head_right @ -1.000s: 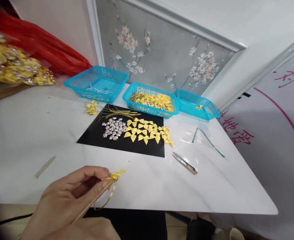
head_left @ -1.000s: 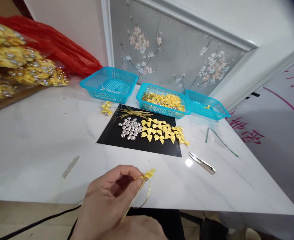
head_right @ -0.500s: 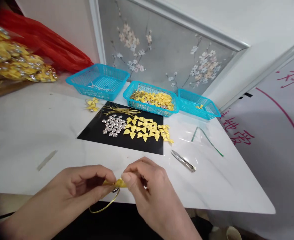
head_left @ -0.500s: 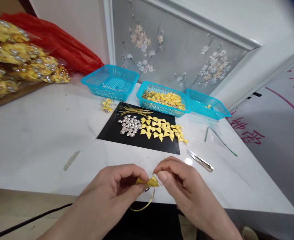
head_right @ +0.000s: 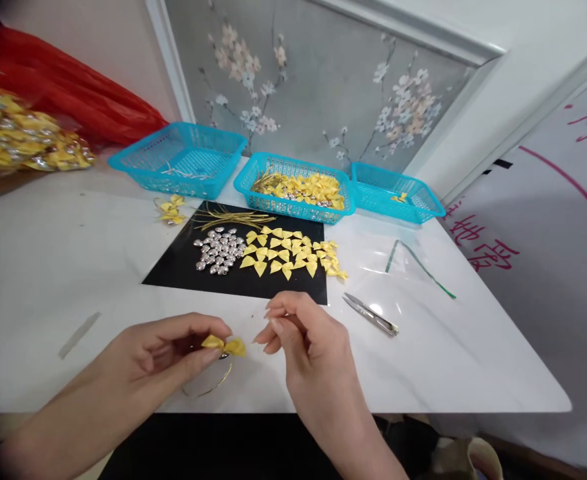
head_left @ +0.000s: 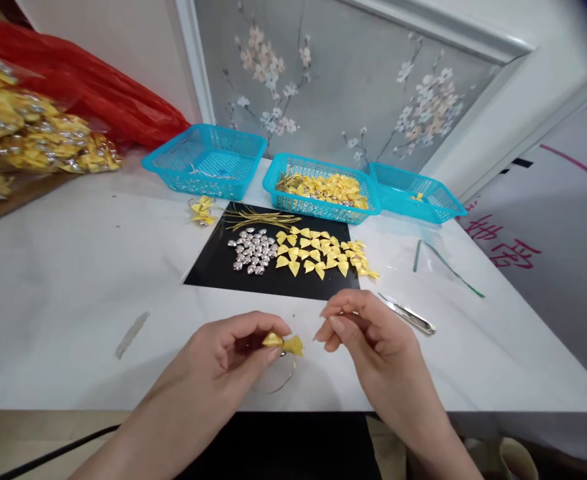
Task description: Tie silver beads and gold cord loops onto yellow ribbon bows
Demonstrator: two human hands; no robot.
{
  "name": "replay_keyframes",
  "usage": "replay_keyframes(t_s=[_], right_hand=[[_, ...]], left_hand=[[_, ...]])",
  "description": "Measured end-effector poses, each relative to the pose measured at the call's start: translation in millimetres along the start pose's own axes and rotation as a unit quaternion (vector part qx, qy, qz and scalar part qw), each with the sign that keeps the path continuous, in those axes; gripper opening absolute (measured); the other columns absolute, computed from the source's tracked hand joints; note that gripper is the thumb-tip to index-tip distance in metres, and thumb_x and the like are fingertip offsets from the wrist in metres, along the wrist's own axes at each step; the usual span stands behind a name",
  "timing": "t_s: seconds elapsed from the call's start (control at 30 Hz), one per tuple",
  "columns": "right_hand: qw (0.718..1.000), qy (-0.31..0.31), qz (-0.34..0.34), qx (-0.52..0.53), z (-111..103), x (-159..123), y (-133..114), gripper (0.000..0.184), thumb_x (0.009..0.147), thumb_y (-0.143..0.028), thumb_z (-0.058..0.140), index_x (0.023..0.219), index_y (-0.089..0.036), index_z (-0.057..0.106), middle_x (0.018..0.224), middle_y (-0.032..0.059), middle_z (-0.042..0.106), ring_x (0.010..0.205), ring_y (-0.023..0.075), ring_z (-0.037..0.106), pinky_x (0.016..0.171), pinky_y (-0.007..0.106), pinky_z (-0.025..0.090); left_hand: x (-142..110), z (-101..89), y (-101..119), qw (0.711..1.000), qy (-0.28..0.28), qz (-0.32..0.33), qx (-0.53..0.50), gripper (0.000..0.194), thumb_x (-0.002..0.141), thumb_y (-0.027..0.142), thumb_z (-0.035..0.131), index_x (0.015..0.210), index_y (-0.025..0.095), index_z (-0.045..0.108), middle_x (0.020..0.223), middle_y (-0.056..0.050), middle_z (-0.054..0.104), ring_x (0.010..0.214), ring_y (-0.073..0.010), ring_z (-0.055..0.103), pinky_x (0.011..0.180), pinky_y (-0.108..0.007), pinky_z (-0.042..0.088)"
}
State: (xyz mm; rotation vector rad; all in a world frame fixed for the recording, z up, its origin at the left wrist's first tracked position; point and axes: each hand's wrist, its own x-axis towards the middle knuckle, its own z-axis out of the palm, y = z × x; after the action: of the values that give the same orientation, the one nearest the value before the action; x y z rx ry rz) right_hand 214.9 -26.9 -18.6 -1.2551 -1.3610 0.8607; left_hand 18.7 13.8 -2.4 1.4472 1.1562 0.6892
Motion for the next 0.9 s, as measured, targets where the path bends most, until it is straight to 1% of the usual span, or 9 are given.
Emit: replay_keyframes(t_s=[0.13,0.23,0.3,0.37,0.47,0.53,0.7,0.77,0.9], right_hand=[[1.000,0.002,0.022,0.003,5.3,3.5,6.1,0.013,0.100,-0.019,0.048,0.099,-0.023,0.060,0.065,-0.0062,0.058,0.047,0.0062,0.054,0.047,0.017,0.045],[1.000,0.014,0.012,0.018,11.0,1.4,7.0,0.012,0.101,-0.019,0.048,0.097,-0.023,0.058,0.074,-0.0053,0.056,0.043,0.0026,0.046,0.040,0.015,0.035],[0.999,0.003,0.007,0.037,12.8,-0.7,5.1,0.014,0.102,-0.020,0.047,0.094,-0.022,0.059,0.082,-0.0037,0.056,0.044,0.0008,0.043,0.040,0.015,0.033],[0.996,-0.039,0.036,0.067,11.8,-2.1,2.3,0.018,0.102,-0.021,0.045,0.093,-0.021,0.060,0.081,-0.0034,0.054,0.047,0.0017,0.046,0.044,0.015,0.038],[0.981,-0.118,0.108,0.107,7.2,-1.6,-2.2,0.017,0.101,-0.023,0.045,0.097,-0.018,0.061,0.069,-0.0045,0.054,0.056,0.0064,0.055,0.058,0.019,0.047],[0.973,-0.141,0.144,0.116,5.5,-0.2,-5.1,0.014,0.100,-0.025,0.050,0.098,-0.017,0.060,0.067,-0.0038,0.056,0.061,0.0086,0.057,0.062,0.021,0.049],[0.973,-0.115,0.179,0.090,17.3,-1.5,-6.7,0.015,0.091,-0.028,0.062,0.080,-0.017,0.062,0.079,-0.0010,0.056,0.059,0.0087,0.055,0.056,0.022,0.046],[0.980,-0.095,0.158,0.081,27.0,-6.4,-4.3,0.017,0.092,-0.027,0.061,0.077,-0.018,0.061,0.083,0.0003,0.056,0.062,0.0096,0.054,0.056,0.023,0.045],[0.993,-0.037,0.096,0.053,43.2,-17.7,2.8,0.016,0.094,-0.024,0.056,0.081,-0.019,0.063,0.086,0.0028,0.058,0.069,0.0126,0.053,0.058,0.024,0.045]], left_hand=[[3.8,-4.4,1.4,0.999,-0.031,0.004,-0.044,0.007,0.082,0.031,0.073,0.080,0.029,0.079,0.076,0.002,0.075,0.069,-0.0156,0.065,0.060,-0.018,0.049],[4.4,-6.4,-1.8,0.996,-0.019,-0.021,-0.085,0.002,0.080,0.030,0.076,0.080,0.030,0.079,0.074,0.003,0.074,0.068,-0.0138,0.064,0.058,-0.016,0.049],[4.8,-6.3,-5.1,0.992,-0.006,-0.044,-0.117,0.004,0.078,0.030,0.079,0.082,0.030,0.079,0.076,0.003,0.074,0.070,-0.0131,0.065,0.060,-0.015,0.049],[5.9,-5.9,-7.2,0.986,0.001,-0.066,-0.150,0.008,0.076,0.031,0.082,0.082,0.029,0.079,0.076,0.003,0.073,0.068,-0.0115,0.063,0.057,-0.014,0.048],[8.5,-6.2,-7.1,0.977,0.003,-0.095,-0.193,0.012,0.071,0.032,0.085,0.080,0.027,0.078,0.066,0.004,0.067,0.055,-0.0079,0.052,0.047,-0.012,0.040],[9.8,-6.9,-6.5,0.974,-0.006,-0.105,-0.201,0.013,0.071,0.032,0.086,0.078,0.025,0.078,0.062,0.005,0.064,0.051,-0.0071,0.047,0.044,-0.013,0.037],[8.5,-4.3,-10.8,0.979,-0.003,-0.095,-0.178,0.012,0.075,0.034,0.083,0.076,0.025,0.075,0.069,0.004,0.067,0.063,-0.0098,0.053,0.055,-0.014,0.043],[6.4,-0.8,-13.5,0.981,0.018,-0.087,-0.173,0.012,0.077,0.035,0.082,0.078,0.025,0.074,0.070,0.004,0.067,0.067,-0.0107,0.054,0.060,-0.015,0.045],[2.3,8.1,-16.0,0.976,0.058,-0.090,-0.188,0.010,0.078,0.031,0.081,0.077,0.025,0.073,0.072,0.004,0.067,0.070,-0.0116,0.056,0.063,-0.017,0.047]])
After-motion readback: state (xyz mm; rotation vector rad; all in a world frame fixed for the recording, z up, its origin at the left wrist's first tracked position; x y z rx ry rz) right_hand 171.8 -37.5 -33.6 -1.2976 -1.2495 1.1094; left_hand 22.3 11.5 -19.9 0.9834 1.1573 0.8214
